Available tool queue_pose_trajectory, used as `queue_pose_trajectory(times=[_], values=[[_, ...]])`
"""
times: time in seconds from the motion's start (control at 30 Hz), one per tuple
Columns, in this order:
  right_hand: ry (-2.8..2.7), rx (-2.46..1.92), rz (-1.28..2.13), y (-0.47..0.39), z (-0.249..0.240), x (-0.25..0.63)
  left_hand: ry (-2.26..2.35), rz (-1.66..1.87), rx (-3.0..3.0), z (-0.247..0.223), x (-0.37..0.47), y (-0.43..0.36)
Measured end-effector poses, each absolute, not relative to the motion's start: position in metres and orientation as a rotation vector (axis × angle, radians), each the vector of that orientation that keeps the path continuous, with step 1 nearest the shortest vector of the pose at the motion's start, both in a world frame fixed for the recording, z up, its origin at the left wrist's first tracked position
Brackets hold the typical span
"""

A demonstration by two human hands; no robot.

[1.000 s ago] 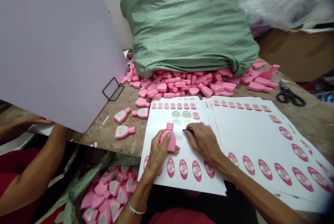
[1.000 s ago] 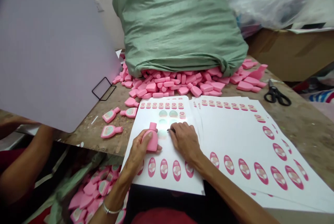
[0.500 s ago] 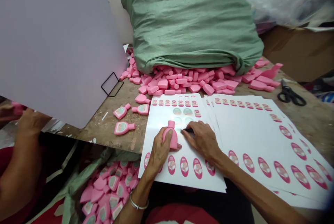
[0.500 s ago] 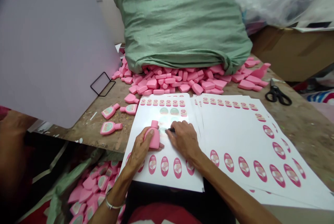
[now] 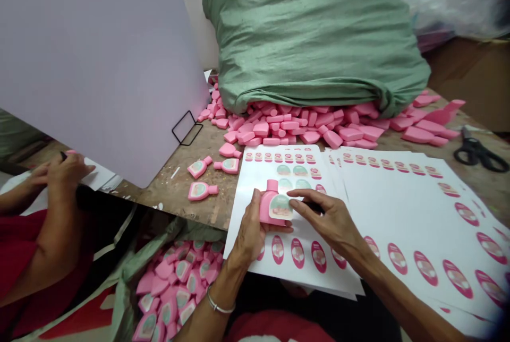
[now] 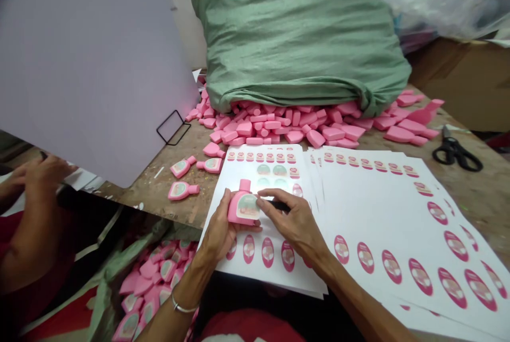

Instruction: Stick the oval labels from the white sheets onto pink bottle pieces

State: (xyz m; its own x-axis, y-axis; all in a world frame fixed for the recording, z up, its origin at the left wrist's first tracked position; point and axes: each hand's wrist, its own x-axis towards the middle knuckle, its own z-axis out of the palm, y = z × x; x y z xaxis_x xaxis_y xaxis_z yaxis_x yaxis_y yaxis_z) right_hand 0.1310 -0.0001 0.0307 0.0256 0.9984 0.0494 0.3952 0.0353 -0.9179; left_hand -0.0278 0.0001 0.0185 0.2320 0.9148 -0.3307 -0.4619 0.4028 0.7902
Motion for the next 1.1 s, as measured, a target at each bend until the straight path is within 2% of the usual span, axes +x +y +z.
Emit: queue_pose_trajectory(times=[0.5, 0.73, 0.87, 0.93, 1.0, 1.1], values=[[-1.462, -1.429, 0.866, -0.004, 0.027, 0.116, 0.821, 1.052, 0.623, 0.028, -0.026, -0.002], [-1.603, -1.523, 0.486, -0.002, 0.026, 0.121, 0.809, 0.979, 0.826, 0.032, -0.028, -0.007], [-1.587, -1.449, 0.959, 0.012, 0.021, 0.128, 0.775, 0.804, 0.887, 0.042, -0.034, -0.011], [-1.621, -1.446, 1.047, 0.033, 0.011, 0.143, 0.845, 0.745, 0.997, 0.043, -0.048, -0.009], [-1.616, -1.589, 0.857, 0.064, 0.002, 0.17, 1.099, 0.782, 1.176, 0.036, -0.069, 0.0], [-1.508, -2.017, 0.35, 0.116, -0.004, 0.218, 1.708, 0.9, 1.459, 0.017, -0.1, 0.022]])
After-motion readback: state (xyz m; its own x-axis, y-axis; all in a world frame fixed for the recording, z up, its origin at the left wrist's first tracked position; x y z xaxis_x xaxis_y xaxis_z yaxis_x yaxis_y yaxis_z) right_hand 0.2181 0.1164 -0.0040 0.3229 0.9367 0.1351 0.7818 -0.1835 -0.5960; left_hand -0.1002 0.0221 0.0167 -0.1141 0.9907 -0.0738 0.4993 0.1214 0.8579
